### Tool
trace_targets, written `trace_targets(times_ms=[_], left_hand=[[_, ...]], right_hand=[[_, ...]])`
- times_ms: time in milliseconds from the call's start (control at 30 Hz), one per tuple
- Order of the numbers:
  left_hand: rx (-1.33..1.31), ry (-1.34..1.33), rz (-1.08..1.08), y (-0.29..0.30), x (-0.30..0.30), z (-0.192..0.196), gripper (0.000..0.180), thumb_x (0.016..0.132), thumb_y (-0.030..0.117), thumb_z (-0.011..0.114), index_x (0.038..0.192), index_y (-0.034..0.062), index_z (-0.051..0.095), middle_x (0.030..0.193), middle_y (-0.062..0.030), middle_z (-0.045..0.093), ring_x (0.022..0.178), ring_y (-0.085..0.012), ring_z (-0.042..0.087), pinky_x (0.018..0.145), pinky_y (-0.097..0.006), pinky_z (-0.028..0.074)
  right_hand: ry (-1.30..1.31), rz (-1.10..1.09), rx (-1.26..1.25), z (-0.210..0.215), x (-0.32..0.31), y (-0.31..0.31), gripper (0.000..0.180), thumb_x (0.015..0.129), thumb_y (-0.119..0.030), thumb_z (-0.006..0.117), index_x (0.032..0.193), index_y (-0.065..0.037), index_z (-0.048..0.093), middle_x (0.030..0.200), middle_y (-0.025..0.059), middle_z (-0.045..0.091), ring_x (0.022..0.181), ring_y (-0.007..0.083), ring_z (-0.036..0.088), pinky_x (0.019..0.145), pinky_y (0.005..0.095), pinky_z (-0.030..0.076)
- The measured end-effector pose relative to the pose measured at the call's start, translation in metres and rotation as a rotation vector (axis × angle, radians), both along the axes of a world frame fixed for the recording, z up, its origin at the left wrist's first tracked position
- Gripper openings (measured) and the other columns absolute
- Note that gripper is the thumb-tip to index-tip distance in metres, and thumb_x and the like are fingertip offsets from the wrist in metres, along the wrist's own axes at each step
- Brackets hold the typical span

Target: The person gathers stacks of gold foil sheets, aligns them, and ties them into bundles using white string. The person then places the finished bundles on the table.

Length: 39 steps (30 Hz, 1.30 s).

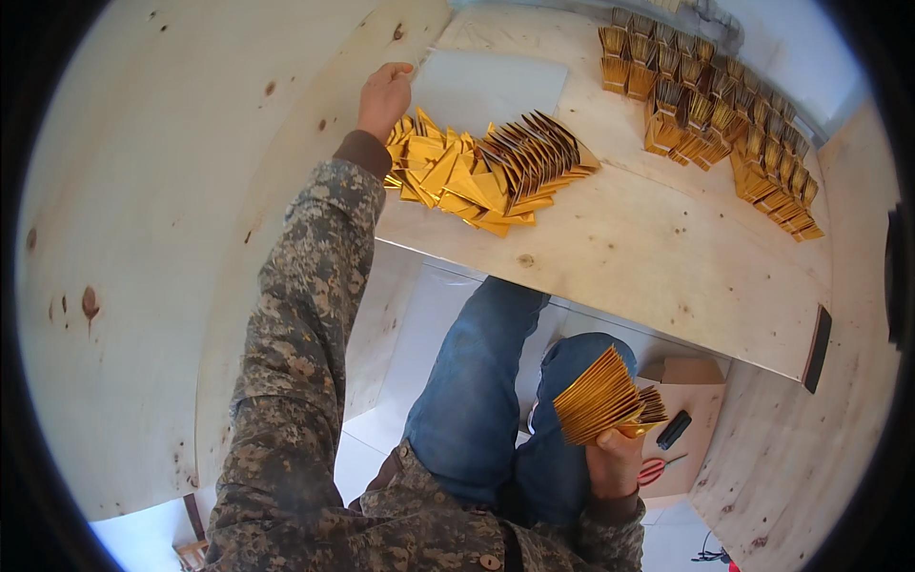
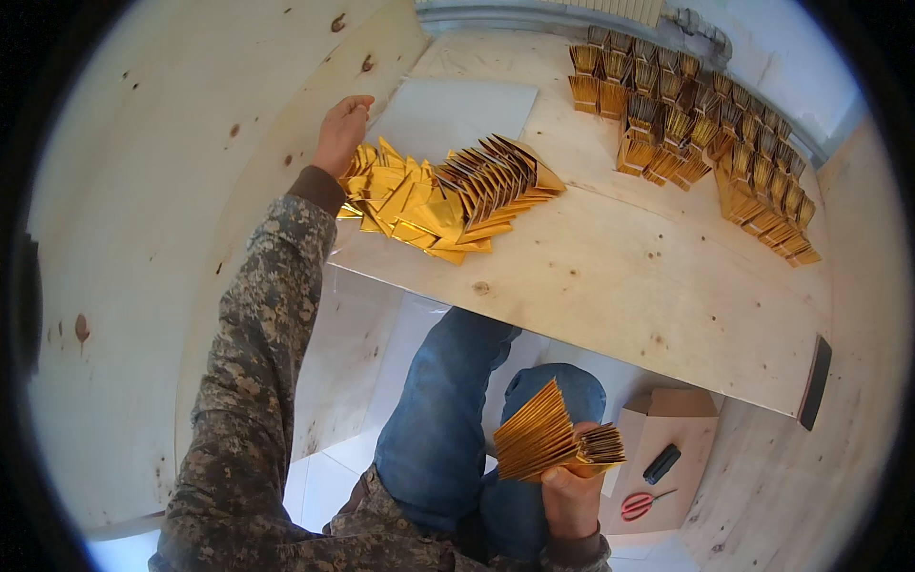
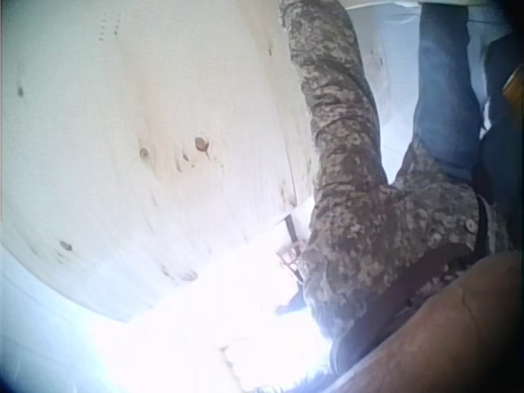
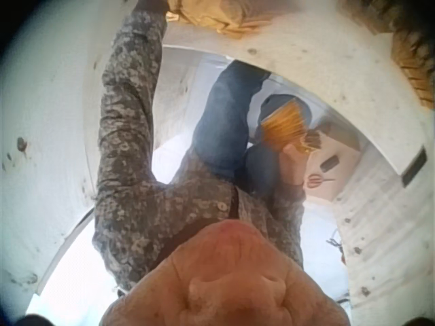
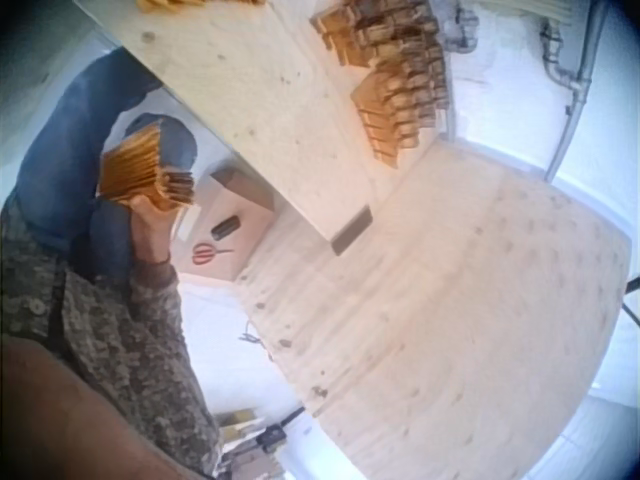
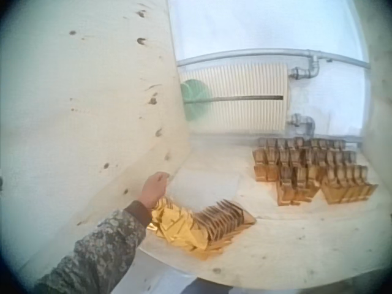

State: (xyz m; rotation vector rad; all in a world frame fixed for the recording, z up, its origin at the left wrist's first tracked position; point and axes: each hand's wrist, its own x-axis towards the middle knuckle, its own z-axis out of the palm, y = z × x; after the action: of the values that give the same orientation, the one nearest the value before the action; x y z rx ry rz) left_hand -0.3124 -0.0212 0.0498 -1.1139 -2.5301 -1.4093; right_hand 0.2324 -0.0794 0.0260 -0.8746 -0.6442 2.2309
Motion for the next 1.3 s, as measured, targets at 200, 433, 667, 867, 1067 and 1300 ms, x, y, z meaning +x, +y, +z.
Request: trace_targets(times_ms=[200,433,667,867,1067,1300], left_hand=[[-0.222,0.138,-0.045,0.024,-0.019,-0.016,0.033,0.088,0.02,0.05,0.109,0.0009,0.067,0.109,-0.0197,0.067,0.097,-0.0355,0.063,0.084,-0.04,0.048],[-0.427,-0.31,-0.069,0.044,-0.001,0.005,0.04,0.086,0.028,0.065,0.115,0.0004,0.065,0.102,-0.0126,0.066,0.088,-0.0205,0.061,0.077,-0.034,0.049],[-0.291,0.07,-0.239,0.044,0.003,0.016,0.031,0.09,0.022,0.06,0.117,0.0064,0.067,0.103,-0.0109,0.069,0.092,-0.0213,0.064,0.082,-0.031,0.05],[-0.518,0.42,-0.012,0.011,-0.011,0.037,0.028,0.092,0.021,0.055,0.113,0.0082,0.067,0.107,-0.0167,0.068,0.098,-0.0333,0.065,0.085,-0.038,0.05],[-0.407,0.513,-0.054,-0.035,0.011,0.023,0.029,0.09,0.023,0.057,0.109,0.0035,0.065,0.109,-0.0202,0.064,0.101,-0.0392,0.06,0.088,-0.044,0.048],[-0.299,0.617,0.004,-0.079,0.057,-0.004,0.039,0.087,0.024,0.063,0.116,-0.0021,0.059,0.112,-0.0222,0.061,0.104,-0.0405,0.058,0.089,-0.045,0.047]], right_hand=[[0.014,0.043,-0.077,-0.003,0.0,0.004,0.068,0.071,-0.004,0.083,0.127,-0.007,0.045,0.12,0.0094,0.059,0.114,0.0259,0.058,0.097,0.0417,0.05],[0.112,0.067,-0.1,-0.004,0.001,0.012,0.062,0.071,0.0,0.082,0.12,-0.008,0.045,0.117,0.0103,0.06,0.11,0.0259,0.061,0.095,0.0415,0.052],[0.126,0.046,-0.105,0.0,0.002,0.012,0.054,0.069,0.0,0.081,0.113,-0.006,0.049,0.111,0.0112,0.063,0.106,0.0249,0.064,0.092,0.0402,0.054],[0.133,0.037,-0.078,-0.002,0.007,0.011,0.053,0.071,-0.002,0.081,0.113,-0.005,0.049,0.11,0.0111,0.064,0.104,0.0241,0.065,0.092,0.039,0.054],[0.177,0.084,-0.077,-0.009,0.012,0.01,0.068,0.071,-0.005,0.083,0.127,-0.009,0.046,0.123,0.0092,0.059,0.114,0.0255,0.059,0.097,0.0407,0.05],[0.158,0.035,-0.102,-0.001,0.011,0.009,0.058,0.07,-0.005,0.082,0.116,-0.005,0.047,0.11,0.0116,0.063,0.105,0.0243,0.064,0.093,0.0378,0.053]])
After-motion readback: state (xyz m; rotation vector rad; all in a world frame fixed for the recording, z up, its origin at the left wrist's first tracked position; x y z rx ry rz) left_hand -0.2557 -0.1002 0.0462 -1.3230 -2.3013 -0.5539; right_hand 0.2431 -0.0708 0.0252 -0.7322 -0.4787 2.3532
